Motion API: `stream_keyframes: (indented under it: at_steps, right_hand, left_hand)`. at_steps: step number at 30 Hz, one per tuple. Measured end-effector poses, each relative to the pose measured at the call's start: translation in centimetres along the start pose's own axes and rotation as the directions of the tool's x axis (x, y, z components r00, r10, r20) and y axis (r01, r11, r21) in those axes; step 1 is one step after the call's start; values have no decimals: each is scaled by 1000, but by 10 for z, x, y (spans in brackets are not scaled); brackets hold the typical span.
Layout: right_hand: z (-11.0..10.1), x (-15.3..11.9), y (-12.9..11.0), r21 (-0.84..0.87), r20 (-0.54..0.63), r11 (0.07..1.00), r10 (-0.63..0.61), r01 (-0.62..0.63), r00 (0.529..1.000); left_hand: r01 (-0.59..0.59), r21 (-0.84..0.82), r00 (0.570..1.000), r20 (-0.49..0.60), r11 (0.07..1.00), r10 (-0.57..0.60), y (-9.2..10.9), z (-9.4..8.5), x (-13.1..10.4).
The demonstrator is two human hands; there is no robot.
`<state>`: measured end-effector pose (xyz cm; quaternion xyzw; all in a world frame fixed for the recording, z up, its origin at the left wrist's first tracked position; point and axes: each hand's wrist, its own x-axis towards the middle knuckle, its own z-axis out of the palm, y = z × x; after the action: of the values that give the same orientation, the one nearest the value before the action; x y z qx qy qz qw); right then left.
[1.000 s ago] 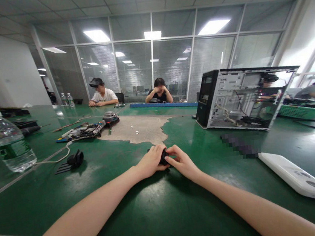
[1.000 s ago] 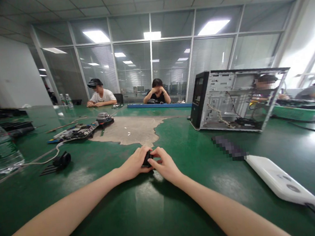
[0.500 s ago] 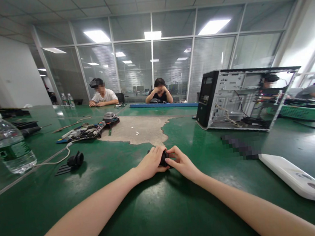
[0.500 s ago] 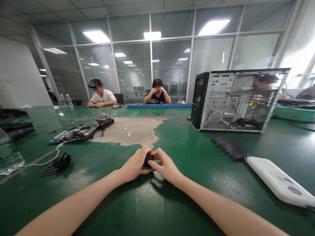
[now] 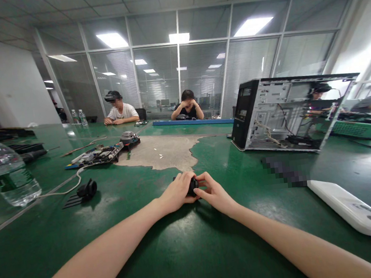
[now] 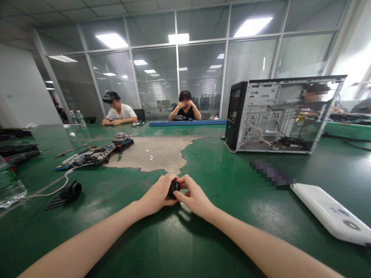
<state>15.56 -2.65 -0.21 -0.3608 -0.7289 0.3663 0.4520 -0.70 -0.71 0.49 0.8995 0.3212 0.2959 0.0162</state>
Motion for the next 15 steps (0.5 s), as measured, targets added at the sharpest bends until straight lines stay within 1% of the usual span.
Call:
stream_keyframes:
  at_steps: [2, 5, 8, 12, 13, 15]
  right_hand:
    - [0, 0, -1, -27, -22, 999, -28, 27, 999]
    - [-1, 0, 0, -38, -39, 999, -33, 31, 999]
    - [-1, 2, 2, -10, -48, 1000, -9, 8, 999]
    - [-1, 2, 3, 17, -35, 997, 78, -77, 996]
    - [-1, 2, 2, 20, -27, 996, 84, -84, 996]
    - [-2, 1, 0, 19, -10, 998, 59, -59, 998]
  left_hand:
    - [6, -4, 1000, 1, 1000, -6, -1, 1, 0]
    - [16, -19, 1000, 0, 1000, -16, -1, 1, 1]
    - [17, -30, 1000, 0, 999, -17, 0, 0, 1]
    - [13, -31, 1000, 8, 999, -13, 2, -2, 1]
    - [16, -29, 1000, 10, 999, -15, 2, -2, 1]
    - [19, -25, 1000, 14, 999, -19, 2, -2, 1]
